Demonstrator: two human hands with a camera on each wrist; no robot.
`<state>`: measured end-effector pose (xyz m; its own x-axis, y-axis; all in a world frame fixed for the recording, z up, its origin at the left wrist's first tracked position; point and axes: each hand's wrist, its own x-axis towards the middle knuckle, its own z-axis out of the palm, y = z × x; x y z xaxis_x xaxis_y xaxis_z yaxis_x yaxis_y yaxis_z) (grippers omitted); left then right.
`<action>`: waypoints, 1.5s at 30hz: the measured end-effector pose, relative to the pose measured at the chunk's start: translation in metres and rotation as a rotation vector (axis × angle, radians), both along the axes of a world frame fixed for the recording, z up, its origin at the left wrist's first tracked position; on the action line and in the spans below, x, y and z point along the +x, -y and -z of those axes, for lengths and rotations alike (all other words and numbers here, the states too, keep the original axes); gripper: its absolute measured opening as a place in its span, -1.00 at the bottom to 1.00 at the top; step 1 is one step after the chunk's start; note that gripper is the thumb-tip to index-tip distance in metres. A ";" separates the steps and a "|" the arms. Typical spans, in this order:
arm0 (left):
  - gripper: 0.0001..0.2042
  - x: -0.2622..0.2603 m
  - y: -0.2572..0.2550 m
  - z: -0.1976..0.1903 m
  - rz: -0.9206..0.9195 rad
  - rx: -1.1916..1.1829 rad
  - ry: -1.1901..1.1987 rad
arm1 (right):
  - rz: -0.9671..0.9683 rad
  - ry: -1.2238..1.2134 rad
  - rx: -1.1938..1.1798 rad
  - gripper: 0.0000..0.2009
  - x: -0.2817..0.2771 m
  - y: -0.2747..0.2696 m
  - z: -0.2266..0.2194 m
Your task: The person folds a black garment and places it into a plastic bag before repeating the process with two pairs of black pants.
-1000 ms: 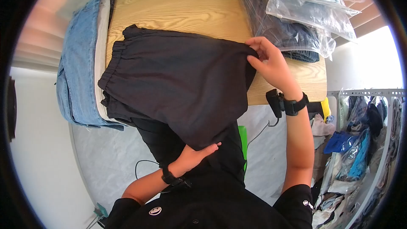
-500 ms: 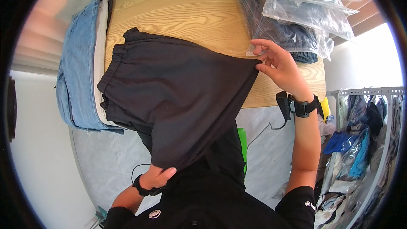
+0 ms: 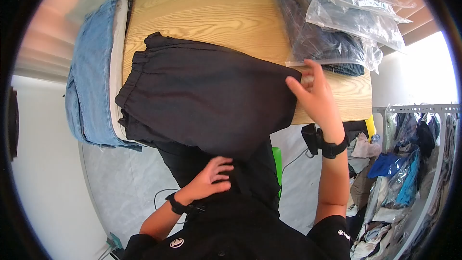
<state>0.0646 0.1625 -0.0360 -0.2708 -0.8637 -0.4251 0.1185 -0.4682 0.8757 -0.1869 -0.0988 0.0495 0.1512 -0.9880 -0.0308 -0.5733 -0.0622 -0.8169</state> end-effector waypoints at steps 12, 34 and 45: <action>-0.49 0.067 0.016 -0.016 -0.660 -0.263 -0.379 | -0.036 0.483 0.081 -0.44 0.035 -0.019 0.034; -0.61 0.224 0.179 -0.132 -0.300 0.036 0.643 | -0.151 0.508 0.185 -0.32 0.029 -0.035 0.011; -0.57 0.246 0.176 -0.147 -0.211 -0.792 1.438 | -0.119 0.270 0.006 -0.35 0.045 -0.006 0.019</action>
<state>0.3103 -0.0136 0.1109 0.0718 -0.9421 0.3275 -0.9481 0.0375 0.3158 -0.1417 -0.0929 0.0308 0.2691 -0.9629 0.0208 -0.3240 -0.1108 -0.9395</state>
